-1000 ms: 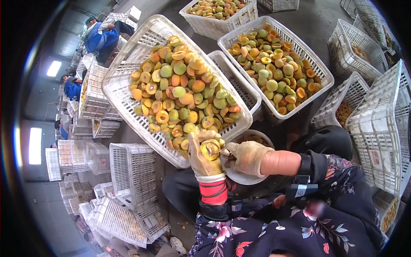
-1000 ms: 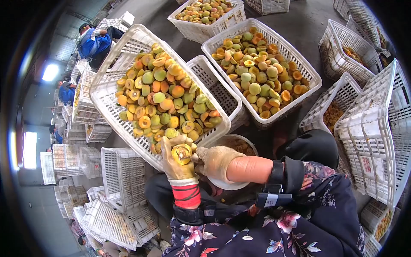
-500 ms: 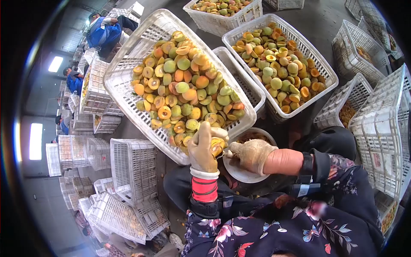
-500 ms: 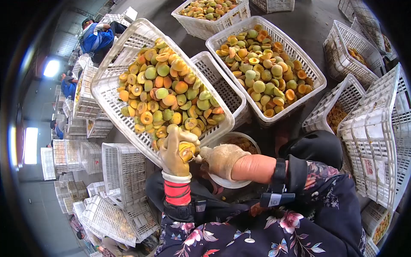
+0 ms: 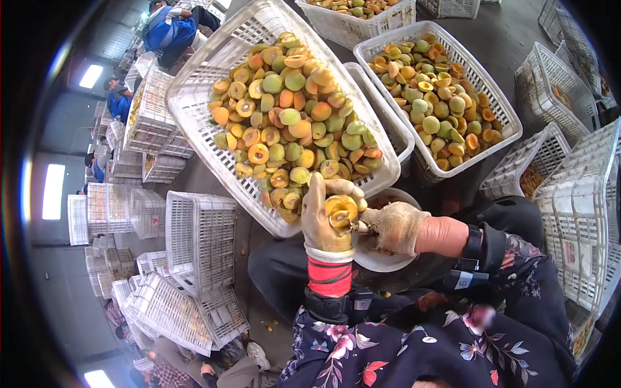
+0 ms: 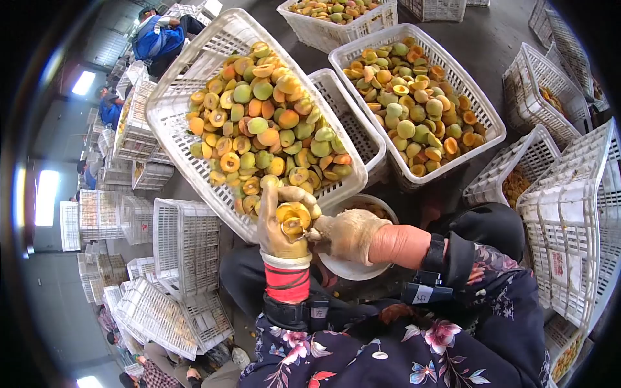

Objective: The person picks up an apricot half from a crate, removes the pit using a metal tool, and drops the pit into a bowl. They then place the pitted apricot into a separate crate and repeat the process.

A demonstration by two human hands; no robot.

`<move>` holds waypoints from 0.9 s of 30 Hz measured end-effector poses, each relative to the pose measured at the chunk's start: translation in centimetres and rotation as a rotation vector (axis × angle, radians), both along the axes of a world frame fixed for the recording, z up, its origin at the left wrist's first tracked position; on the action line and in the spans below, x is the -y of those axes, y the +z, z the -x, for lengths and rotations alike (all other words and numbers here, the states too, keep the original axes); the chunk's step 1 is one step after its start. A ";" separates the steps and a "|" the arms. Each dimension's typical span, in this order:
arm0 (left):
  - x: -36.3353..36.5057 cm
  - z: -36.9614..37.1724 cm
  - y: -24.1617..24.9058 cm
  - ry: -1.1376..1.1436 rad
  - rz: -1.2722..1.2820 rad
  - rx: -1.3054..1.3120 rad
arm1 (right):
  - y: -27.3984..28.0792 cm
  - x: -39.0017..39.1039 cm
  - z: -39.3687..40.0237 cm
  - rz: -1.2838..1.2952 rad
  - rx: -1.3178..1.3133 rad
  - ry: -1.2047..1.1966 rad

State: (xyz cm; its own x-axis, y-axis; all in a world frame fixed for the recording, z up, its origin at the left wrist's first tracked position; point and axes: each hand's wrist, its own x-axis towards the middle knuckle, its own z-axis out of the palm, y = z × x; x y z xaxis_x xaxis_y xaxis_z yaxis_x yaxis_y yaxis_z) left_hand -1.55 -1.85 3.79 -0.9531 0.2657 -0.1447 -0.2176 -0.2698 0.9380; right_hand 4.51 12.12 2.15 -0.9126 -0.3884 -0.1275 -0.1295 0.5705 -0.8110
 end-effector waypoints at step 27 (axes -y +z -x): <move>5.4 -1.6 -7.4 -0.072 -0.005 0.362 | -2.1 -9.5 7.8 -0.080 -0.349 -0.868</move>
